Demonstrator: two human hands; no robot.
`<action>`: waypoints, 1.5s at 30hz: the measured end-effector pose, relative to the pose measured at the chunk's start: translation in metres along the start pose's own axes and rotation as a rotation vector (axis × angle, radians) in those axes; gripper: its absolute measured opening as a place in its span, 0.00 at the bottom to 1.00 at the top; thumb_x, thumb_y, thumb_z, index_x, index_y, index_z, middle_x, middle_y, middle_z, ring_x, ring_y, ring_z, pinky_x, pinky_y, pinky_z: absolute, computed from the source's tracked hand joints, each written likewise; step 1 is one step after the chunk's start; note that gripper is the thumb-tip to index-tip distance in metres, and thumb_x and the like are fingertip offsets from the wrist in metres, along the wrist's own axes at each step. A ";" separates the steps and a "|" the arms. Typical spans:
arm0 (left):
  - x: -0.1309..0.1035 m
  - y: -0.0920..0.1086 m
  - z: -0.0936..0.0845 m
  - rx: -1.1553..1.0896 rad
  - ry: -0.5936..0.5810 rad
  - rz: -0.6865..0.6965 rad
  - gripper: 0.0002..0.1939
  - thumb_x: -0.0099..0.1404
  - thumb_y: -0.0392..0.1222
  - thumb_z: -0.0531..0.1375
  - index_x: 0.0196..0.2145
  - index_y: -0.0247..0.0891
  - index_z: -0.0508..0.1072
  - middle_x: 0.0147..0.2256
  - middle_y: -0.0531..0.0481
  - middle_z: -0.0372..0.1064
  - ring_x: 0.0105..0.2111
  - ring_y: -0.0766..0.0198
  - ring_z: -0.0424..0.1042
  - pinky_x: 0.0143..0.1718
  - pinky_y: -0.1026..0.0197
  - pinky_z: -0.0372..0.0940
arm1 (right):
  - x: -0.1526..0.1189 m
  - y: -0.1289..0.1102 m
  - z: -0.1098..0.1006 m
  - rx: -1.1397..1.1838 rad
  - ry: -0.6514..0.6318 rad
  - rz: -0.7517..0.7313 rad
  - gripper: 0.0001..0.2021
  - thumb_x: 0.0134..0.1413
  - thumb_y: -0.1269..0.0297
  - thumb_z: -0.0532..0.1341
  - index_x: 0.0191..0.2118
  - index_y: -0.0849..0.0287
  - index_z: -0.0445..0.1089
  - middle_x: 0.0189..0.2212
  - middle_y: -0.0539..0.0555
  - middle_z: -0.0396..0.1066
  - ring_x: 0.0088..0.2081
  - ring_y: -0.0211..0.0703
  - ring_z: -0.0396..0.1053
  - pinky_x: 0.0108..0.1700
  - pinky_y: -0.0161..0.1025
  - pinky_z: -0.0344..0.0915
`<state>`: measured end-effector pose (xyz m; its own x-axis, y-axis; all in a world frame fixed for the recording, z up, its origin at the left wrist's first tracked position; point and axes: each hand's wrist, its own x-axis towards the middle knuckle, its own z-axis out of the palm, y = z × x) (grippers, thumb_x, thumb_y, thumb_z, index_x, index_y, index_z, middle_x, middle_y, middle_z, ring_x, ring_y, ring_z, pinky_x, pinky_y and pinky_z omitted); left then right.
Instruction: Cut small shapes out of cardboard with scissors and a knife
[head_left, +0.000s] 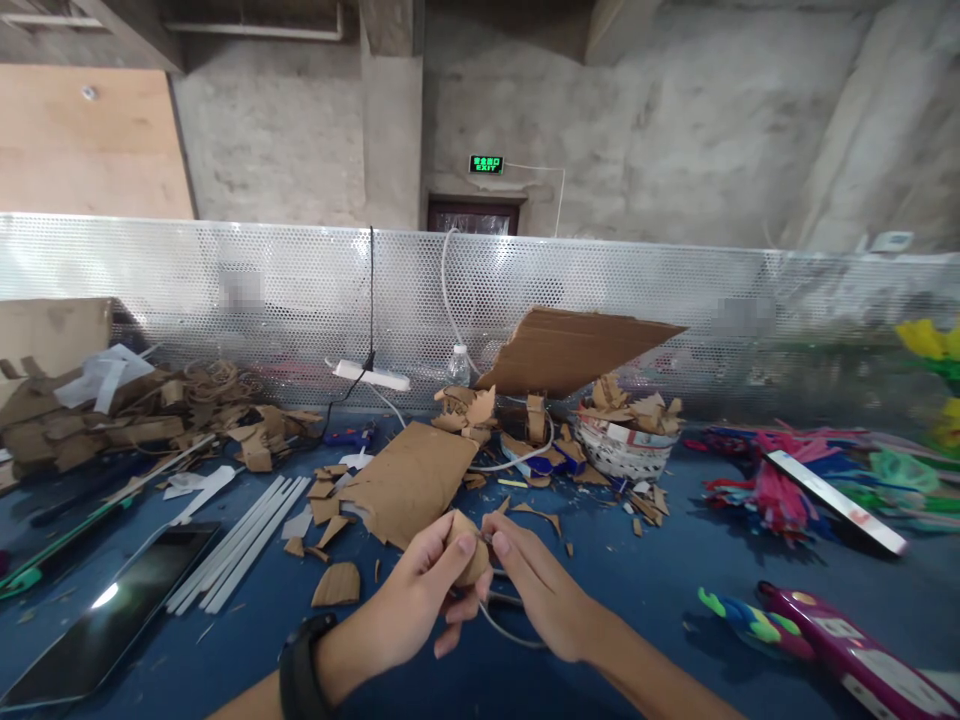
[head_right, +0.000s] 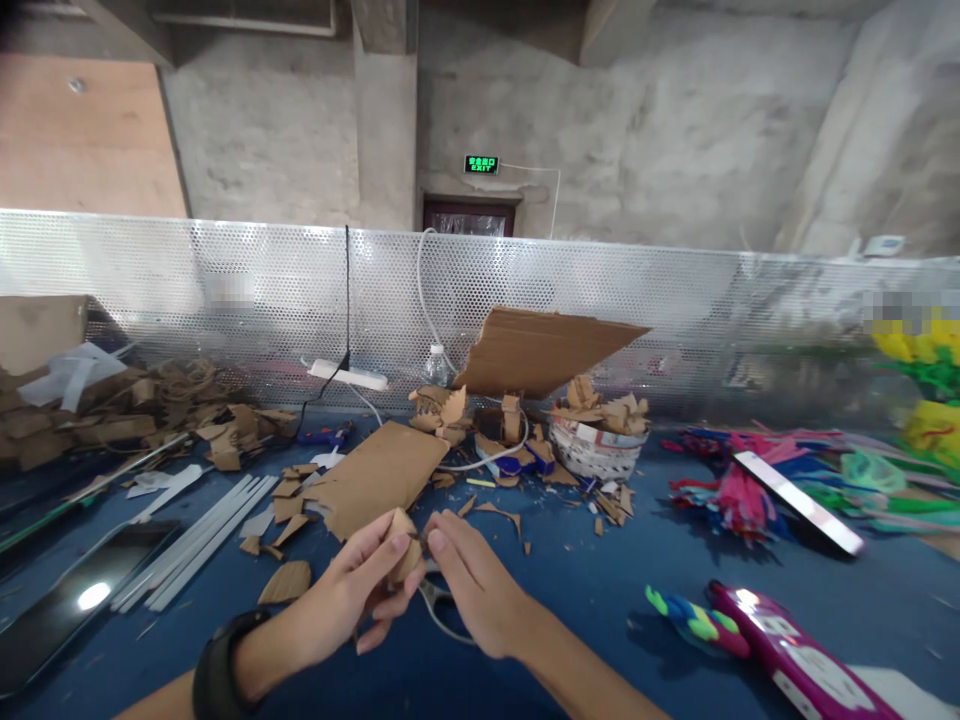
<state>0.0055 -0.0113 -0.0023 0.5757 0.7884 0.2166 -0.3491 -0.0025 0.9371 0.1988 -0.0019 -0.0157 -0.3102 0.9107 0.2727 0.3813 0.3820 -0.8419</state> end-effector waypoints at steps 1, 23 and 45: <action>0.000 0.000 0.000 -0.005 0.001 -0.003 0.22 0.72 0.62 0.59 0.34 0.40 0.61 0.31 0.55 0.65 0.18 0.76 0.52 0.11 0.75 0.53 | 0.000 -0.002 0.000 -0.001 -0.005 -0.021 0.39 0.63 0.26 0.48 0.52 0.54 0.78 0.55 0.62 0.77 0.62 0.62 0.68 0.70 0.59 0.58; -0.001 -0.001 0.003 -0.038 -0.004 0.012 0.21 0.73 0.61 0.58 0.35 0.41 0.62 0.32 0.55 0.65 0.18 0.75 0.53 0.11 0.74 0.50 | 0.000 -0.011 0.008 -0.044 0.037 -0.051 0.39 0.64 0.26 0.42 0.43 0.53 0.77 0.46 0.61 0.78 0.54 0.59 0.73 0.63 0.54 0.68; -0.002 0.009 0.012 0.038 0.033 0.046 0.26 0.70 0.66 0.59 0.33 0.40 0.63 0.25 0.57 0.63 0.15 0.76 0.52 0.15 0.68 0.44 | -0.006 0.007 0.015 0.035 0.114 0.061 0.42 0.61 0.24 0.48 0.56 0.56 0.76 0.58 0.63 0.75 0.64 0.60 0.68 0.69 0.57 0.61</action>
<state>0.0100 -0.0208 0.0089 0.5345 0.8069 0.2514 -0.3461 -0.0624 0.9361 0.1903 -0.0075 -0.0301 -0.1859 0.9448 0.2699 0.3653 0.3215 -0.8736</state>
